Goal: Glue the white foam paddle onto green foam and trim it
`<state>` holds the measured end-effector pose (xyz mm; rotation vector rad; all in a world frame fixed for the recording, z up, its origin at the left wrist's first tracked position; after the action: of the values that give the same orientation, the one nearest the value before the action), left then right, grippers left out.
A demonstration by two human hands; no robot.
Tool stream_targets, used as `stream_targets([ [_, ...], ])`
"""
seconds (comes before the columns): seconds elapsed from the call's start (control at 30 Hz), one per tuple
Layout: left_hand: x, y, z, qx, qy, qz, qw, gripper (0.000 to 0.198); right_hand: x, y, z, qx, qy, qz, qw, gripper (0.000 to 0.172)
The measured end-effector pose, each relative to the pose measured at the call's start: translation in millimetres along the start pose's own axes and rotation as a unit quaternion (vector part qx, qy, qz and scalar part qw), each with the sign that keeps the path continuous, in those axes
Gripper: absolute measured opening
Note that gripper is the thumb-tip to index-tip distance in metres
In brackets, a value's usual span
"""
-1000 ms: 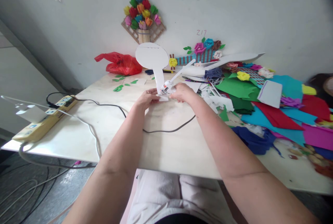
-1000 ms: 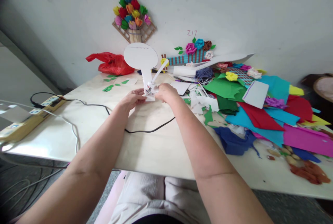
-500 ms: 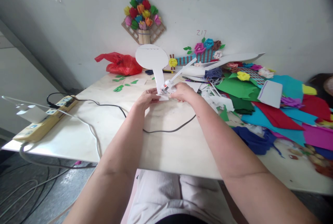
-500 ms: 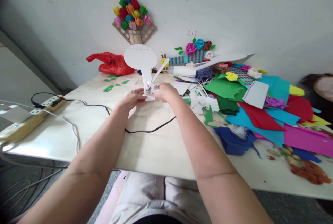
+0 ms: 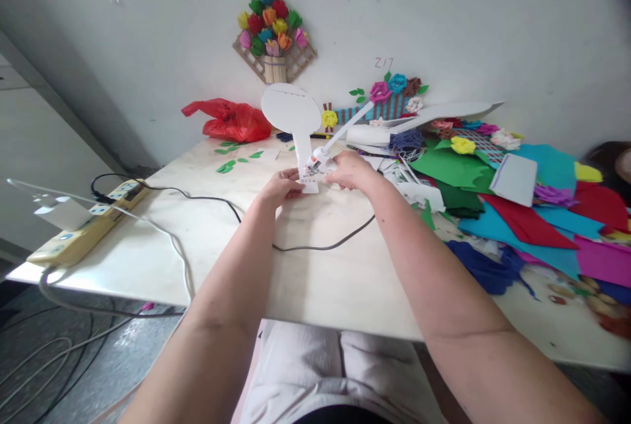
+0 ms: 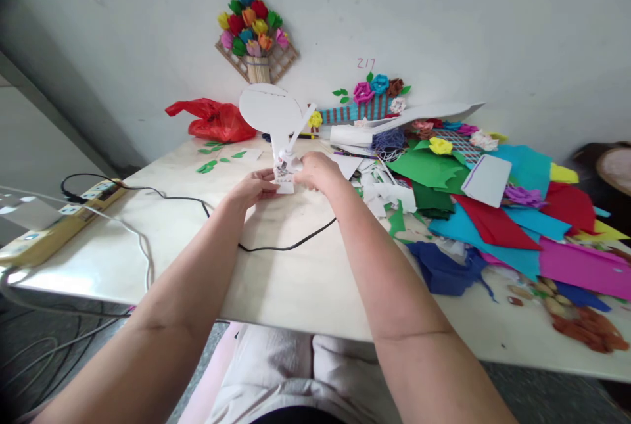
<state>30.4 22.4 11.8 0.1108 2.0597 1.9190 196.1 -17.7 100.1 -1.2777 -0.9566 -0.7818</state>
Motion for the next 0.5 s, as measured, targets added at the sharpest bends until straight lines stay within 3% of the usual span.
stream_targets([
  [0.27,1.2,-2,-1,-0.008,-0.033,-0.014,0.999,0.066,15,23,9,0.003,0.141,0.159,0.977,0.018],
  [0.5,5.8,-2,-1,-0.043,-0.048,-0.012,0.998,0.073,-4,36,19,-0.033,0.181,0.424,0.887,0.02],
])
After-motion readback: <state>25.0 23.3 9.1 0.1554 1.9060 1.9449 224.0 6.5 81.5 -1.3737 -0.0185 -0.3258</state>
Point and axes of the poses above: each hand's wrist, its own z-axis towards the middle knuckle, its own x-axis out of the back of the hand, y = z × x, the point moved 5 cm from there along z, towards the middle knuckle, and after that the axes turned 1 degree about -y, right-handed, at the moved point
